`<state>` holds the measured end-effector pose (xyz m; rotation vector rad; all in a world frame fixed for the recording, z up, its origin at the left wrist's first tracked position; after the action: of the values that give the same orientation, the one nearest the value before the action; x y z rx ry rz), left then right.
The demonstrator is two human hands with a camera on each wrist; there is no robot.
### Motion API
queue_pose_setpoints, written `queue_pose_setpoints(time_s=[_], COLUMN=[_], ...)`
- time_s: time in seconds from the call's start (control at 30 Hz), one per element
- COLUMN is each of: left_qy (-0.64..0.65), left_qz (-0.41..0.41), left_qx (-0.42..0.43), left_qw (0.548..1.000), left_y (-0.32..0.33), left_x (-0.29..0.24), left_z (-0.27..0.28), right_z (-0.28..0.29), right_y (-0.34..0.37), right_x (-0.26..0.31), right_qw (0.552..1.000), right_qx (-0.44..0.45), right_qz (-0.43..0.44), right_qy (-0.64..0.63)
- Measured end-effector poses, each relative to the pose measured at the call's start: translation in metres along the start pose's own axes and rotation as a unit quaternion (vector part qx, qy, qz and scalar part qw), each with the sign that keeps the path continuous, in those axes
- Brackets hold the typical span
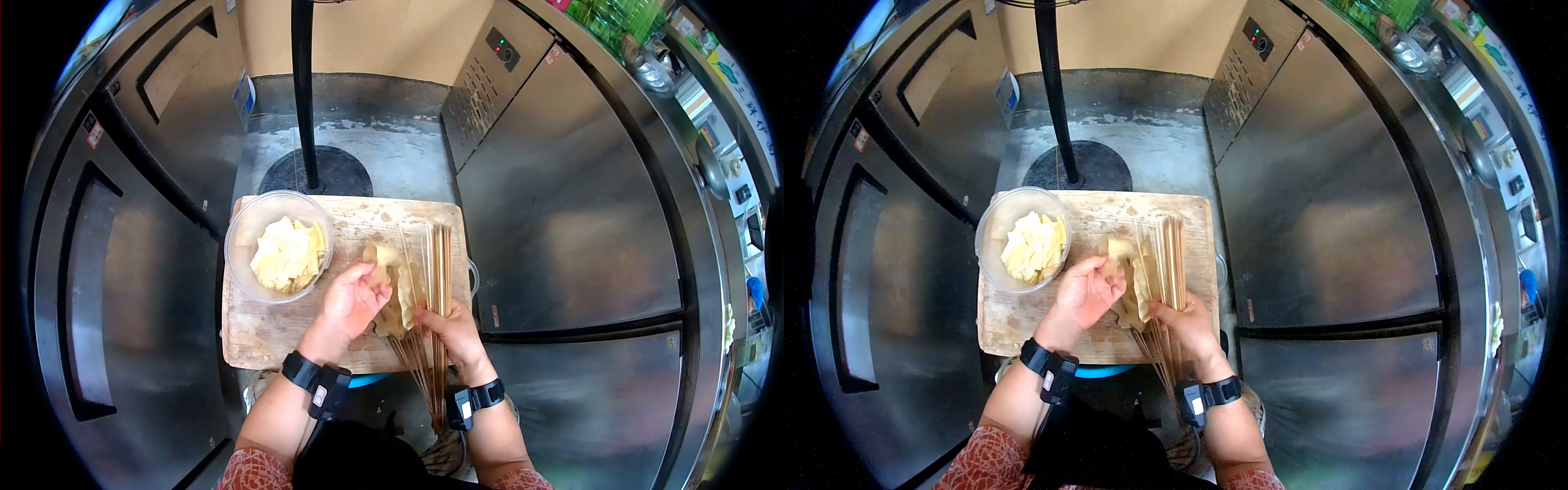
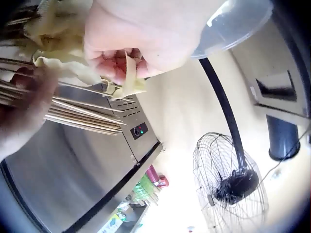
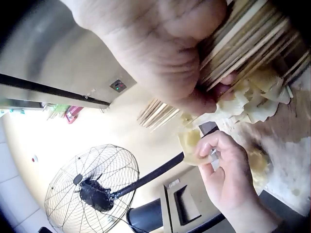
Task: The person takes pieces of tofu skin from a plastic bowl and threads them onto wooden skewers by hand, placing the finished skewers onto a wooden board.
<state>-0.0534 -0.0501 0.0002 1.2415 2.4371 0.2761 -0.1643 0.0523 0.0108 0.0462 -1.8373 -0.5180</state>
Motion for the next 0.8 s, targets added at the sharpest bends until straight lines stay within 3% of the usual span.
queue_pose_setpoints(time_s=[0.1, 0.2, 0.4, 0.63, 0.8], left_qy=[0.061, 0.026, -0.211, -0.305, -0.332], left_qz=[-0.023, -0.023, -0.176, -0.323, -0.346], left_qx=[-0.005, -0.034, -0.035, 0.011, 0.017], left_qw=[0.998, 0.999, 0.961, 0.896, 0.877], left_y=[-0.005, -0.005, -0.005, 0.003, 0.008], left_x=[-0.002, 0.000, -0.031, -0.050, -0.055], left_z=[0.008, 0.010, -0.008, -0.042, -0.050], right_z=[0.005, 0.000, -0.009, -0.013, -0.011], right_y=[0.003, 0.006, 0.010, 0.013, 0.013], right_x=[0.001, 0.002, 0.001, 0.000, -0.004], right_qw=[1.000, 1.000, 0.999, 0.998, 0.997], right_qx=[-0.004, 0.021, 0.038, 0.060, 0.053], right_qz=[0.002, 0.001, -0.012, -0.019, -0.028], right_qy=[-0.007, 0.009, 0.006, 0.017, 0.044])
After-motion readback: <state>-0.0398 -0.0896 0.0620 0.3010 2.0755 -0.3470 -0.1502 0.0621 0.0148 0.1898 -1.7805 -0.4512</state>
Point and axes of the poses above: each hand's wrist, its own y-axis away from the middle knuckle, its own z-axis out of the back of the hand, x = y × z, the point moved 9 cm from there along -y, towards the middle knuckle, and after that the axes turned 7 degrees about x, right-handed, at the moved point
